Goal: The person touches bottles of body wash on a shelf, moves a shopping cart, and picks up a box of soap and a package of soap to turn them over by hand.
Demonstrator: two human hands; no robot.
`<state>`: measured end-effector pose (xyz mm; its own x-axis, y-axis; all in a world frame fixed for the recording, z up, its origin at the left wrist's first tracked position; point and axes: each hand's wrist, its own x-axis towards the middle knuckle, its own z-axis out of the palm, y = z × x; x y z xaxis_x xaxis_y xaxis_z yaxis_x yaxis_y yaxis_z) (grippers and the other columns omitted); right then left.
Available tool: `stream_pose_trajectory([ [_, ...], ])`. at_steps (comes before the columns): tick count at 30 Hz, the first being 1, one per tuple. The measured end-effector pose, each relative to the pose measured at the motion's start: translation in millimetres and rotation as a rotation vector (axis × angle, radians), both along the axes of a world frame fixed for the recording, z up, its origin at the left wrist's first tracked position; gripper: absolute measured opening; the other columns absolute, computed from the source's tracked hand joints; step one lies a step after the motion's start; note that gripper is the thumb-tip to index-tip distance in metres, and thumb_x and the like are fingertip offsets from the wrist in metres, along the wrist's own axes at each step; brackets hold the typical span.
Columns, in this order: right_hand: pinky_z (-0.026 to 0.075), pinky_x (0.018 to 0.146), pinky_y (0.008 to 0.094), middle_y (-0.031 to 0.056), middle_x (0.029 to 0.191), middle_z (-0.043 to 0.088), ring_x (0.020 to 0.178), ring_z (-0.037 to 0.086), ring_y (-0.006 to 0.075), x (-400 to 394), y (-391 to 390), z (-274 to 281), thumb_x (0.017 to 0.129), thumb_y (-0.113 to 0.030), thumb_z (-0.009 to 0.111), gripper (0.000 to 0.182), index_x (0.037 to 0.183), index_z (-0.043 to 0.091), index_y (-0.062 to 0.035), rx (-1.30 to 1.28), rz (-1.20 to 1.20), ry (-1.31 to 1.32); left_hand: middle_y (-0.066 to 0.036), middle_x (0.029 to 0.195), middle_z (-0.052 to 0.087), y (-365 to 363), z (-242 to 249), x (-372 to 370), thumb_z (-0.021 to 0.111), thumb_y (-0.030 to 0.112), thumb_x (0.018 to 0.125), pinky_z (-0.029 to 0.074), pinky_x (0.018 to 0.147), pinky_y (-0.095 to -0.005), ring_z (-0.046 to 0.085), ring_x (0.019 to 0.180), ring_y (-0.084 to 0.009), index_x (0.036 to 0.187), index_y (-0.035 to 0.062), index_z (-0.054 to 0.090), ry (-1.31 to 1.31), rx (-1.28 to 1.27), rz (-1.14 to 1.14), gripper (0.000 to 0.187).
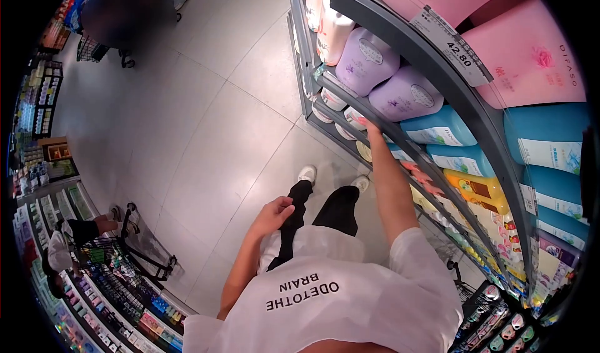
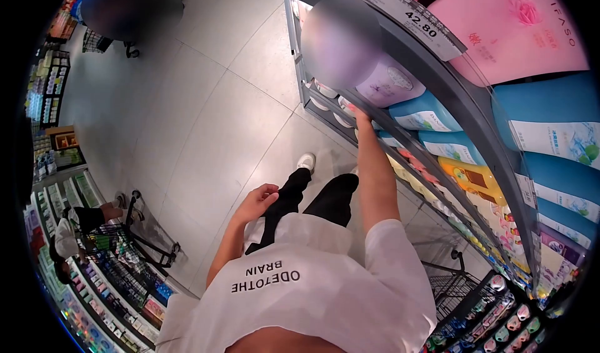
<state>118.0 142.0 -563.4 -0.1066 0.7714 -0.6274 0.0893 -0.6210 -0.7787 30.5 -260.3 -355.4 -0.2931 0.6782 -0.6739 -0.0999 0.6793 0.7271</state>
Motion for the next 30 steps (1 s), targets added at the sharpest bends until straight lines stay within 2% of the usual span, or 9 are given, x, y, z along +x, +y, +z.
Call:
stream_pose_trajectory([
  [9,0.050,0.059,0.0301,0.0129,0.091,0.062,0.067,0.064,0.0223,9,6,14,0.083,-0.008,0.055,0.027,0.108,0.052,0.0026,-0.035,0.094,-0.016,-0.009,0.103,0.061,8,8,-16,0.055,0.021,0.088,0.046,0.080,-0.0296,0.058,0.089,-0.0176,0.113,0.0003,0.054,0.009,-0.010,-0.019,0.032],
  [12,0.050,0.055,0.0282,0.0124,0.092,0.061,0.063,0.064,0.0205,11,-7,12,0.084,-0.006,0.054,0.028,0.110,0.051,0.0036,0.095,0.179,-0.088,-0.009,0.102,0.061,9,6,-16,0.055,0.021,0.088,0.046,0.080,-0.0296,0.058,0.088,-0.0171,0.113,0.0004,0.054,0.009,-0.001,-0.024,0.032],
  [15,0.044,0.083,0.0377,0.0231,0.094,0.059,0.098,0.054,0.0386,28,-21,-45,0.076,-0.007,0.058,0.029,0.102,0.055,0.0054,0.601,0.320,-0.340,-0.008,0.102,0.061,11,1,-14,0.055,0.021,0.088,0.046,0.080,-0.0292,0.058,0.087,-0.0165,0.113,0.0002,0.054,0.014,-0.004,-0.030,0.032],
  [17,0.044,0.083,0.0369,0.0248,0.102,0.054,0.101,0.051,0.0391,18,-55,-14,0.076,-0.005,0.054,0.033,0.107,0.051,0.0051,0.848,0.090,-0.417,-0.008,0.101,0.061,12,0,-16,0.055,0.021,0.088,0.046,0.080,-0.0289,0.058,0.087,-0.0162,0.113,0.0001,0.055,0.014,-0.010,-0.026,0.032],
  [19,0.044,0.085,0.0390,0.0270,0.117,0.043,0.106,0.047,0.0400,6,-91,20,0.078,-0.004,0.049,0.039,0.115,0.044,0.0045,0.861,0.101,-0.323,-0.008,0.101,0.061,13,1,-18,0.055,0.021,0.088,0.046,0.080,-0.0285,0.057,0.087,-0.0159,0.113,0.0000,0.055,0.011,-0.018,-0.022,0.032],
  [21,0.044,0.082,0.0410,0.0261,0.117,0.042,0.101,0.047,0.0414,-21,-107,44,0.078,-0.004,0.050,0.036,0.113,0.044,0.0047,0.928,0.207,-0.207,-0.008,0.101,0.061,12,-1,-19,0.055,0.021,0.088,0.046,0.080,-0.0282,0.057,0.087,-0.0157,0.112,0.0001,0.055,0.008,-0.016,-0.021,0.031],
  [24,0.044,0.079,0.0426,0.0273,0.110,0.048,0.095,0.050,0.0417,-61,-95,59,0.078,-0.006,0.052,0.031,0.106,0.048,0.0058,0.842,0.228,-0.205,-0.008,0.101,0.061,8,2,-21,0.055,0.020,0.089,0.046,0.080,-0.0281,0.057,0.087,-0.0157,0.112,0.0001,0.055,0.001,-0.026,0.002,0.031],
  [29,0.045,0.072,0.0469,0.0252,0.086,0.061,0.081,0.057,0.0431,-90,-49,19,0.082,-0.029,0.052,0.032,0.086,0.061,0.0014,0.814,0.392,-0.615,-0.008,0.103,0.061,-10,-9,-26,0.054,0.022,0.089,0.045,0.082,-0.0287,0.057,0.090,-0.0163,0.113,0.0001,0.055,0.021,-0.038,0.017,0.032],
  [30,0.045,0.073,0.0455,0.0225,0.088,0.062,0.083,0.057,0.0422,-93,-42,3,0.083,-0.027,0.049,0.033,0.087,0.060,0.0035,0.847,0.367,-0.625,-0.008,0.104,0.061,-13,-6,-27,0.054,0.022,0.090,0.045,0.082,-0.0289,0.057,0.091,-0.0165,0.114,0.0003,0.055,0.025,-0.064,0.026,0.033],
])
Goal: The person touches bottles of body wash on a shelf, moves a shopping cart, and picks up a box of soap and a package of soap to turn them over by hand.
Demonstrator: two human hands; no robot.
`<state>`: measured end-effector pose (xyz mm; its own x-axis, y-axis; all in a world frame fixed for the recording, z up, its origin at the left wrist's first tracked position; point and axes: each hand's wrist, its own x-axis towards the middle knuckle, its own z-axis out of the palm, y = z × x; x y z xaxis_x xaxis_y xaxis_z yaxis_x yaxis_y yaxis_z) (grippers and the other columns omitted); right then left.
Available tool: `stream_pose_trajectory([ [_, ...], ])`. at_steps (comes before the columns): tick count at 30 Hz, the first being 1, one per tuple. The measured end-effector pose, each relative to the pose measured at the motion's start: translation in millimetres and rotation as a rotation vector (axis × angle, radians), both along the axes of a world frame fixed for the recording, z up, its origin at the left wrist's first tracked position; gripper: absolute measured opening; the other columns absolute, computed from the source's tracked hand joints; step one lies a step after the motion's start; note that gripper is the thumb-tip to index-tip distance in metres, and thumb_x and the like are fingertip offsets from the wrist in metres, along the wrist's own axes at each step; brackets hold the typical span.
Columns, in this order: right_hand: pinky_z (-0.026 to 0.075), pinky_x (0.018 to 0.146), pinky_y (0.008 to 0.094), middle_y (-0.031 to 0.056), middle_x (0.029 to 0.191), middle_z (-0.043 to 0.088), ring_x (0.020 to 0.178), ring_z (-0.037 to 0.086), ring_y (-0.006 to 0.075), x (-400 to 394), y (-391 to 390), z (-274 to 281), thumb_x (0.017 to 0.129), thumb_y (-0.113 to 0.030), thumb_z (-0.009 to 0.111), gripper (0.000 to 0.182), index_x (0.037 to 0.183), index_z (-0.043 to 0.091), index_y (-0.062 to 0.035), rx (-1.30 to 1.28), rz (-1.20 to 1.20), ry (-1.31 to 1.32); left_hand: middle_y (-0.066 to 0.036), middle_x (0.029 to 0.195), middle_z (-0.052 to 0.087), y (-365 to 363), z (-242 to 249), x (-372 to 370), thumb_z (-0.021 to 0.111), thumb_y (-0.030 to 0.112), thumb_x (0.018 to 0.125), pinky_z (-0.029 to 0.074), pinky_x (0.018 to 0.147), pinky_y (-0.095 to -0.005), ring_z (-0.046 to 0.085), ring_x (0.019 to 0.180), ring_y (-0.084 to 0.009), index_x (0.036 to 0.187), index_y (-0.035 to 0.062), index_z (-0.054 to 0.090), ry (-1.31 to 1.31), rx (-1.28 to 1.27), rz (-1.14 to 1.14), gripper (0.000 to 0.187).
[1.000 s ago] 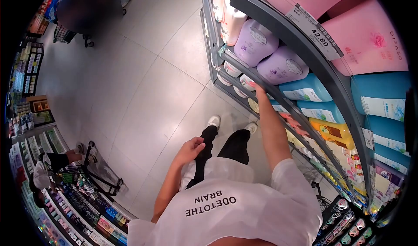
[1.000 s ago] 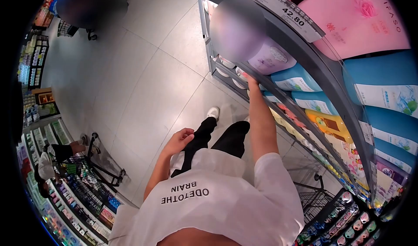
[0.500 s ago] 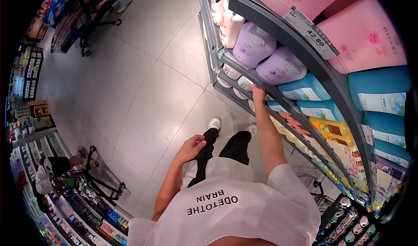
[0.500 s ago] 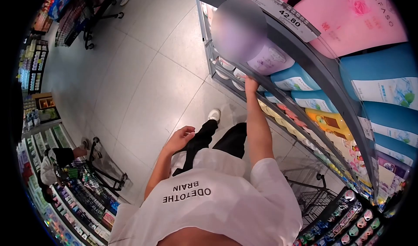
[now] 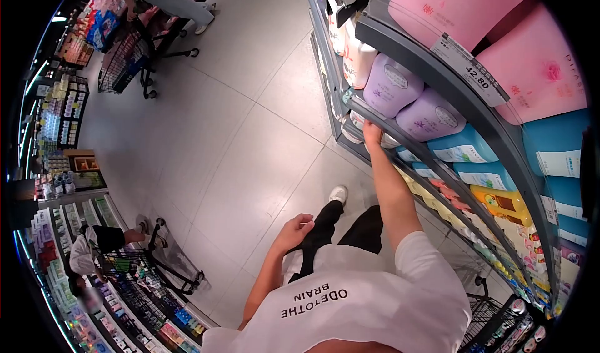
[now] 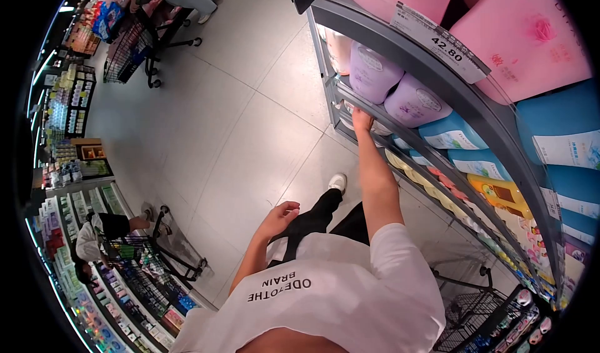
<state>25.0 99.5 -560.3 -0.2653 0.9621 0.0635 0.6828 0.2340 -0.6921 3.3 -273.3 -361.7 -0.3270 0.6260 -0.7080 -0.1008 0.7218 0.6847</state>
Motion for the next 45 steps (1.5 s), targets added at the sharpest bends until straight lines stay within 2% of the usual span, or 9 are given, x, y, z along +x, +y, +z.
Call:
stream_pose_trajectory([
  [3,0.046,0.074,0.0432,0.0204,0.091,0.063,0.085,0.059,0.0374,-1,11,2,0.082,-0.027,0.050,0.030,0.089,0.063,-0.0012,-0.006,0.032,-0.201,-0.013,0.104,0.062,-11,-2,-5,0.056,0.023,0.088,0.047,0.080,-0.0303,0.060,0.091,-0.0210,0.114,0.0003,0.055,0.019,0.003,0.007,0.034],
  [6,0.046,0.077,0.0427,0.0194,0.095,0.063,0.088,0.060,0.0362,0,31,-73,0.083,-0.029,0.049,0.031,0.091,0.064,-0.0036,0.086,-0.034,-0.298,-0.013,0.104,0.062,-16,-5,-11,0.055,0.022,0.088,0.047,0.081,-0.0308,0.060,0.092,-0.0218,0.114,0.0006,0.055,0.047,0.003,0.001,0.033],
  [9,0.044,0.086,0.0431,0.0206,0.113,0.057,0.102,0.055,0.0391,3,41,-77,0.083,-0.039,0.051,0.044,0.108,0.059,-0.0044,0.100,-0.047,-0.311,-0.014,0.104,0.062,-15,-10,-15,0.055,0.023,0.088,0.048,0.081,-0.0312,0.061,0.092,-0.0224,0.114,0.0008,0.054,0.081,0.018,-0.015,0.034],
  [35,0.046,0.078,0.0474,0.0187,0.098,0.063,0.088,0.059,0.0394,-15,24,-31,0.083,-0.036,0.049,0.036,0.096,0.064,-0.0054,0.506,-0.142,-0.210,-0.016,0.105,0.062,18,-6,2,0.056,0.024,0.088,0.048,0.079,-0.0312,0.062,0.091,-0.0242,0.114,-0.0001,0.054,0.081,0.027,-0.185,0.035],
  [36,0.046,0.078,0.0467,0.0201,0.102,0.061,0.091,0.058,0.0404,1,16,12,0.084,-0.039,0.048,0.041,0.102,0.062,-0.0047,0.036,0.129,-0.318,-0.016,0.105,0.062,21,-7,2,0.056,0.024,0.088,0.048,0.078,-0.0309,0.062,0.091,-0.0239,0.114,-0.0002,0.054,0.083,0.026,-0.202,0.035],
  [39,0.045,0.080,0.0480,0.0256,0.108,0.055,0.094,0.054,0.0439,33,-23,70,0.084,-0.030,0.053,0.043,0.114,0.051,0.0007,-0.252,0.050,-0.123,-0.014,0.104,0.062,38,5,7,0.055,0.022,0.089,0.048,0.078,-0.0303,0.062,0.091,-0.0222,0.114,0.0001,0.054,0.056,0.035,-0.249,0.033],
  [41,0.044,0.084,0.0472,0.0282,0.117,0.047,0.102,0.050,0.0430,59,-54,60,0.083,-0.022,0.056,0.049,0.122,0.041,0.0028,0.077,-0.040,0.091,-0.007,0.094,0.062,48,4,12,0.056,0.023,0.088,0.046,0.072,-0.0264,0.056,0.083,-0.0140,0.111,0.0017,0.056,0.043,0.098,-0.265,0.031],
  [42,0.043,0.088,0.0453,0.0290,0.126,0.037,0.111,0.045,0.0419,81,-65,71,0.083,-0.020,0.056,0.056,0.128,0.032,0.0031,-0.231,0.027,0.048,-0.008,0.095,0.062,53,1,14,0.056,0.022,0.088,0.046,0.073,-0.0265,0.057,0.083,-0.0139,0.111,0.0012,0.056,0.026,0.105,-0.295,0.030],
  [45,0.046,0.085,0.0442,0.0267,0.126,0.039,0.106,0.050,0.0415,143,-99,41,0.081,-0.022,0.057,0.054,0.125,0.036,0.0009,-0.353,-0.143,-0.150,-0.009,0.098,0.062,75,3,22,0.055,0.021,0.088,0.046,0.076,-0.0276,0.058,0.084,-0.0151,0.111,0.0008,0.056,0.032,0.132,-0.411,0.030],
])
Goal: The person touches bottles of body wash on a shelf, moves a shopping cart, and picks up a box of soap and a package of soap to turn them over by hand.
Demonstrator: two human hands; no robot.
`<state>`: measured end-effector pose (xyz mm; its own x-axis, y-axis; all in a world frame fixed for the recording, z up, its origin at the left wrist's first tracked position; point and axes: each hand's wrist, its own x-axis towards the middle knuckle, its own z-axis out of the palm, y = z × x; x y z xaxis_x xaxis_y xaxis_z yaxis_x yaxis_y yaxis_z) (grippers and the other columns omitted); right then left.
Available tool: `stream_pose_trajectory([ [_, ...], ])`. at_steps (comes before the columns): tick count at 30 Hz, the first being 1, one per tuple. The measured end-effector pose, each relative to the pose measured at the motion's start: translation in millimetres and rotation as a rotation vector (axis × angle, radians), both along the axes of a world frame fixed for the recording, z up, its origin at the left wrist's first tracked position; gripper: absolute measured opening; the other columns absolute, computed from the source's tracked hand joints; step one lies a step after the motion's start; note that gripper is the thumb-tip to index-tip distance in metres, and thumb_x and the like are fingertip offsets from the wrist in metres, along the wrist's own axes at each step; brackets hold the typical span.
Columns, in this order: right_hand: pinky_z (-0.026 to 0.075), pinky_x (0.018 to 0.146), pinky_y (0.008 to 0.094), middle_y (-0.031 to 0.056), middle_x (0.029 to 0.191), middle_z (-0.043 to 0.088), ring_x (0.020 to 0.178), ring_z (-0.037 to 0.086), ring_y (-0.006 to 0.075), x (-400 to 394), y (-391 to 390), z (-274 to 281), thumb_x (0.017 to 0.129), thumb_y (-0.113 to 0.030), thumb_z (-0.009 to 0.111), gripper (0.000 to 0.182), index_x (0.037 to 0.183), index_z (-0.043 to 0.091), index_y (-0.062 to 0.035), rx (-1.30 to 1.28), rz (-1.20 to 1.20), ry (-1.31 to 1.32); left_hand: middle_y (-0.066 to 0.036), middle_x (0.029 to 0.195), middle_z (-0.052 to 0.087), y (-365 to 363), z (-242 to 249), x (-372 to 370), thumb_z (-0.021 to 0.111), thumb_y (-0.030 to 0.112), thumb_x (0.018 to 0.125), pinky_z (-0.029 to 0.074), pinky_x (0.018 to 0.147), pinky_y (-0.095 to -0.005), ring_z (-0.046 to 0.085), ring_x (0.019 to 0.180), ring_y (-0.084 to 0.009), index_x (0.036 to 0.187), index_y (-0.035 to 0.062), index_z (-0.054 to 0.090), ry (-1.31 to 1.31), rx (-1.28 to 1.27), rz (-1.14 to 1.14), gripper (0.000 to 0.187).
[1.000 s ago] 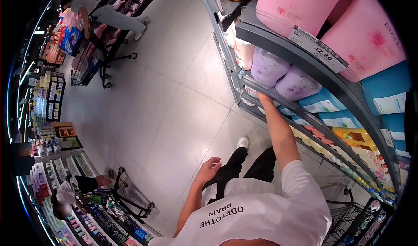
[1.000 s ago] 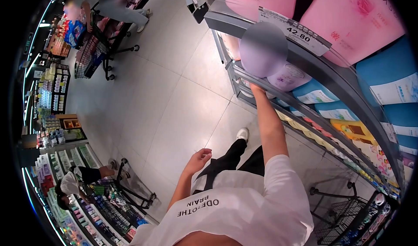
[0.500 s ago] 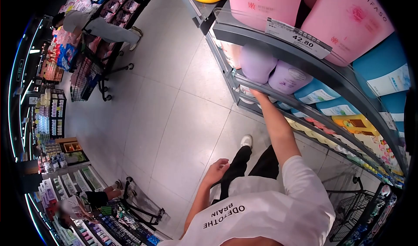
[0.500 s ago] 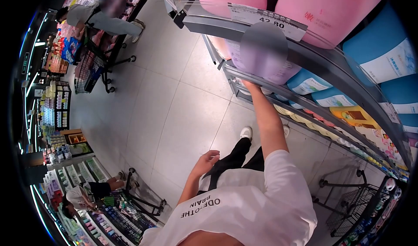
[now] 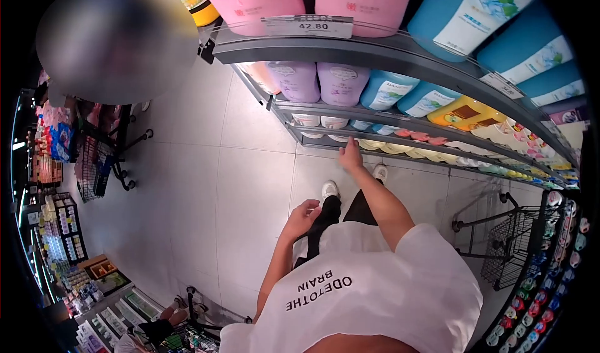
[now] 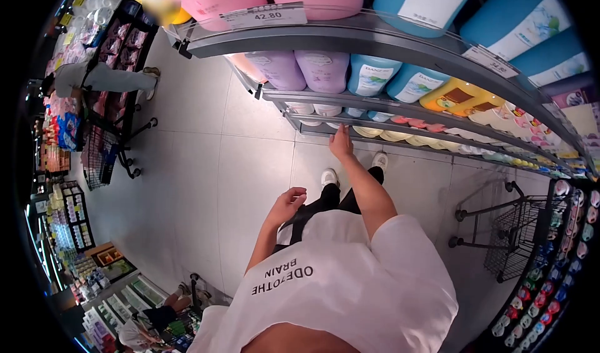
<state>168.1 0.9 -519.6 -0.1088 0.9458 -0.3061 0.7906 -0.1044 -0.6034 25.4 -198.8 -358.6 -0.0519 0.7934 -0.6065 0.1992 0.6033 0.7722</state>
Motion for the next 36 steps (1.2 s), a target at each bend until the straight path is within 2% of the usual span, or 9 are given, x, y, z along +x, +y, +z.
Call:
stream_pose_trajectory([
  [2,0.046,0.085,0.0437,0.0265,0.115,0.050,0.102,0.053,0.0408,50,-11,-27,0.078,-0.022,0.057,0.049,0.119,0.043,0.0023,-0.243,0.037,-0.123,-0.010,0.101,0.062,16,-1,7,0.057,0.021,0.088,0.047,0.076,-0.0287,0.059,0.086,-0.0172,0.112,0.0009,0.055,0.014,0.026,-0.094,0.032],
  [8,0.050,0.071,0.0430,0.0207,0.082,0.064,0.078,0.061,0.0389,158,-81,-25,0.075,-0.022,0.056,0.027,0.087,0.061,0.0014,-0.059,0.019,-0.100,-0.022,0.116,0.054,96,-55,33,0.061,0.029,0.084,0.048,0.083,-0.0356,0.058,0.102,-0.0302,0.120,-0.0072,0.045,0.230,0.257,-0.226,0.054],
  [13,0.051,0.057,0.0326,0.0106,0.069,0.063,0.058,0.063,0.0191,199,-142,-22,0.079,-0.021,0.056,0.022,0.083,0.061,0.0000,-0.166,-0.267,0.113,-0.022,0.115,0.052,191,-102,71,0.065,0.017,0.078,0.049,0.072,-0.0337,0.060,0.088,-0.0258,0.121,-0.0068,0.043,0.196,0.545,-0.142,0.054],
  [17,0.050,0.052,0.0293,0.0096,0.068,0.063,0.054,0.062,0.0171,231,-149,28,0.081,-0.018,0.053,0.020,0.083,0.060,0.0009,-0.260,-0.424,0.160,-0.024,0.111,0.047,245,-139,92,0.063,0.011,0.076,0.047,0.072,-0.0384,0.055,0.086,-0.0345,0.113,-0.0070,0.041,0.256,0.612,-0.252,0.047],
  [18,0.052,0.061,0.0354,0.0144,0.067,0.064,0.060,0.065,0.0227,237,-149,37,0.079,-0.021,0.056,0.022,0.076,0.061,0.0001,-0.191,-0.490,0.160,-0.025,0.105,0.048,250,-144,95,0.063,0.013,0.075,0.045,0.072,-0.0423,0.054,0.084,-0.0357,0.106,-0.0066,0.043,0.342,0.697,-0.278,0.042],
  [24,0.049,0.052,0.0276,0.0079,0.070,0.062,0.059,0.061,0.0151,261,-144,73,0.083,-0.021,0.053,0.023,0.087,0.058,0.0015,-0.309,-0.673,0.556,-0.022,0.087,0.055,279,-189,98,0.066,0.018,0.075,0.041,0.074,-0.0458,0.052,0.078,-0.0395,0.099,-0.0044,0.050,0.283,0.685,-0.189,0.036],
  [29,0.050,0.054,0.0259,0.0084,0.073,0.061,0.061,0.060,0.0144,283,-150,95,0.085,-0.019,0.052,0.023,0.091,0.058,0.0028,-0.347,-0.738,0.592,-0.021,0.096,0.061,300,-198,95,0.061,0.025,0.079,0.040,0.082,-0.0455,0.054,0.094,-0.0406,0.098,0.0013,0.058,0.445,0.670,-0.272,0.031],
  [30,0.050,0.055,0.0260,0.0085,0.073,0.062,0.061,0.060,0.0145,288,-154,96,0.085,-0.018,0.052,0.023,0.091,0.058,0.0031,-0.334,-0.768,0.586,-0.020,0.101,0.062,309,-210,91,0.058,0.030,0.082,0.042,0.084,-0.0431,0.056,0.098,-0.0369,0.105,0.0040,0.060,0.662,0.754,-0.384,0.035],
  [36,0.050,0.058,0.0272,0.0100,0.076,0.063,0.064,0.061,0.0154,286,-193,100,0.084,-0.018,0.053,0.023,0.092,0.058,0.0036,-0.273,-0.964,0.622,-0.016,0.116,0.057,339,-212,88,0.046,0.039,0.086,0.039,0.091,-0.0447,0.051,0.109,-0.0354,0.111,0.0081,0.058,0.736,0.359,-0.629,0.041],
])
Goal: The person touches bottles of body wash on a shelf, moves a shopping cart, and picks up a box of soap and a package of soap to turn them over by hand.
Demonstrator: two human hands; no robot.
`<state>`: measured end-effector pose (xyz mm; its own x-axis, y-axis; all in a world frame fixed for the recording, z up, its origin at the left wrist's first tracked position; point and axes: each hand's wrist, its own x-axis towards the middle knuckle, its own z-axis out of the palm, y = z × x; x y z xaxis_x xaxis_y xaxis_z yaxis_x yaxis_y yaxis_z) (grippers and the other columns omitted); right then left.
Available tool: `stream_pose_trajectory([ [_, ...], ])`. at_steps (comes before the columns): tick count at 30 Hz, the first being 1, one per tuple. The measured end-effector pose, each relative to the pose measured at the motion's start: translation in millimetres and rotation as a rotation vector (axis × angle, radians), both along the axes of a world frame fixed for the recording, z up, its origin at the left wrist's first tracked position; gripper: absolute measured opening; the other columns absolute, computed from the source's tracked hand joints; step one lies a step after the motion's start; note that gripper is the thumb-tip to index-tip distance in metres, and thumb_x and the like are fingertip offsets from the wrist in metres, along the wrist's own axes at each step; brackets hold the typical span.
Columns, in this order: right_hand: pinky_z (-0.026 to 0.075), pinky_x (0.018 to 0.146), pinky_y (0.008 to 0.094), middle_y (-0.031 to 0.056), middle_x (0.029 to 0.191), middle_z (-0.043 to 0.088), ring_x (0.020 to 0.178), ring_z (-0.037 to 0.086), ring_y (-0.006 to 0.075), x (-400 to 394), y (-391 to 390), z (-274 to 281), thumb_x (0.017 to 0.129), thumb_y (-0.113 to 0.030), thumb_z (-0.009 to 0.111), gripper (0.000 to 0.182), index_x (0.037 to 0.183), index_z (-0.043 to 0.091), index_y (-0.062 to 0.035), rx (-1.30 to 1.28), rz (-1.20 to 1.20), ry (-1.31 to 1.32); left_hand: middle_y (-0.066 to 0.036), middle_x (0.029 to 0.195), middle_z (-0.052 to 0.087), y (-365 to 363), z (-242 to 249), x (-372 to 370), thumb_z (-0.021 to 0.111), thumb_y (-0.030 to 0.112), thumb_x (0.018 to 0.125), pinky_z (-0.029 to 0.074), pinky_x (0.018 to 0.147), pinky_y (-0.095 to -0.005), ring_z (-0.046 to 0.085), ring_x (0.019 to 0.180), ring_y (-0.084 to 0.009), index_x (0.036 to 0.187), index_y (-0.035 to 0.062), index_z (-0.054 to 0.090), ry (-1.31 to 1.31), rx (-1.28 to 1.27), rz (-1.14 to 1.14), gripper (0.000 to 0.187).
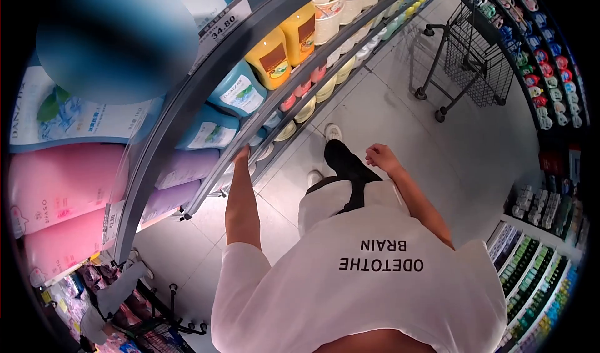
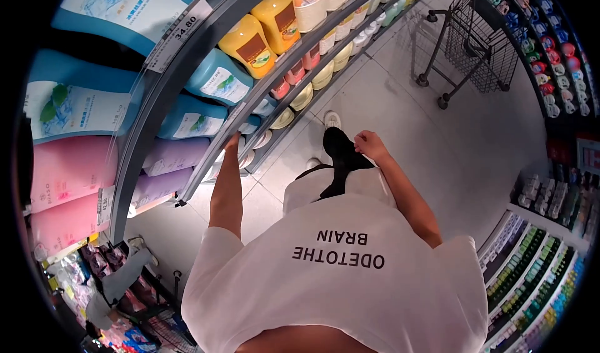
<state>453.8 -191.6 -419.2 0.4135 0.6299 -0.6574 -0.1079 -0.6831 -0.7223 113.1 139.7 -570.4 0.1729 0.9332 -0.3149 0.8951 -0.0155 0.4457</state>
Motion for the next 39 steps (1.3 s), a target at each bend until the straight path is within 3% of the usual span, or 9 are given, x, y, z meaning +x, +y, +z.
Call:
stream_pose_trajectory([
  [6,0.052,0.063,0.0275,0.0108,0.082,0.063,0.069,0.062,0.0172,-37,-49,-20,0.088,-0.021,0.053,0.024,0.098,0.057,0.0010,-0.087,-0.059,0.137,-0.016,0.116,0.057,8,12,5,0.044,0.044,0.085,0.040,0.091,-0.0406,0.052,0.109,-0.0346,0.111,0.0079,0.058,0.001,-0.311,0.083,0.046],
  [10,0.053,0.064,0.0285,0.0111,0.083,0.063,0.070,0.062,0.0180,-44,-52,-16,0.087,-0.021,0.054,0.025,0.098,0.057,0.0008,-0.108,-0.079,0.192,-0.015,0.118,0.056,7,5,2,0.040,0.047,0.088,0.040,0.091,-0.0397,0.051,0.110,-0.0350,0.113,0.0089,0.059,0.089,-0.099,-0.029,0.049],
  [17,0.053,0.062,0.0290,0.0104,0.082,0.063,0.069,0.062,0.0179,-32,-16,-11,0.088,-0.020,0.053,0.023,0.096,0.057,0.0007,-0.043,-0.085,0.141,-0.009,0.130,0.049,19,3,6,0.038,0.049,0.088,0.035,0.098,-0.0386,0.044,0.120,-0.0326,0.124,0.0127,0.051,0.208,-0.229,-0.013,0.052],
  [22,0.052,0.060,0.0290,0.0101,0.081,0.063,0.067,0.063,0.0176,-22,3,-17,0.088,-0.020,0.053,0.023,0.096,0.057,0.0005,-0.046,-0.039,0.137,-0.016,0.121,0.054,6,-9,7,0.039,0.042,0.090,0.038,0.094,-0.0415,0.051,0.111,-0.0347,0.117,0.0069,0.056,0.277,0.222,-0.227,0.047],
  [23,0.052,0.060,0.0289,0.0100,0.081,0.063,0.067,0.063,0.0174,-19,7,-17,0.088,-0.020,0.053,0.023,0.096,0.057,0.0005,-0.041,-0.031,0.131,-0.018,0.116,0.057,8,-6,11,0.041,0.037,0.090,0.040,0.091,-0.0431,0.053,0.107,-0.0360,0.112,0.0064,0.058,0.238,0.054,-0.104,0.042],
  [29,0.050,0.056,0.0279,0.0084,0.077,0.062,0.064,0.061,0.0163,-17,24,-20,0.085,-0.021,0.053,0.026,0.096,0.058,0.0021,0.034,-0.010,0.116,-0.021,0.107,0.060,-22,29,22,0.048,0.029,0.086,0.043,0.085,-0.0458,0.056,0.100,-0.0378,0.103,0.0022,0.062,0.159,0.386,-0.090,0.034],
  [32,0.050,0.056,0.0279,0.0080,0.077,0.061,0.064,0.061,0.0161,-20,21,-23,0.084,-0.022,0.053,0.027,0.095,0.058,0.0021,0.043,-0.035,0.133,-0.021,0.106,0.060,-27,7,12,0.055,0.020,0.080,0.042,0.087,-0.0463,0.055,0.100,-0.0379,0.101,0.0000,0.062,-0.065,0.280,0.092,0.030],
  [36,0.050,0.057,0.0285,0.0088,0.078,0.062,0.065,0.061,0.0166,-24,6,-32,0.085,-0.022,0.053,0.026,0.095,0.058,0.0023,0.059,-0.096,0.174,-0.034,0.121,0.042,-76,19,45,0.062,0.019,0.070,0.039,0.091,-0.0487,0.046,0.106,-0.0467,0.121,-0.0067,0.042,-0.054,0.226,0.459,0.061],
  [39,0.051,0.059,0.0294,0.0095,0.080,0.062,0.068,0.062,0.0172,-29,-9,-32,0.086,-0.022,0.054,0.026,0.095,0.058,0.0018,0.034,-0.168,0.174,-0.033,0.116,0.043,-82,-10,51,0.058,0.019,0.073,0.042,0.088,-0.0460,0.048,0.101,-0.0457,0.118,-0.0091,0.043,-0.095,0.013,-0.116,0.056],
])
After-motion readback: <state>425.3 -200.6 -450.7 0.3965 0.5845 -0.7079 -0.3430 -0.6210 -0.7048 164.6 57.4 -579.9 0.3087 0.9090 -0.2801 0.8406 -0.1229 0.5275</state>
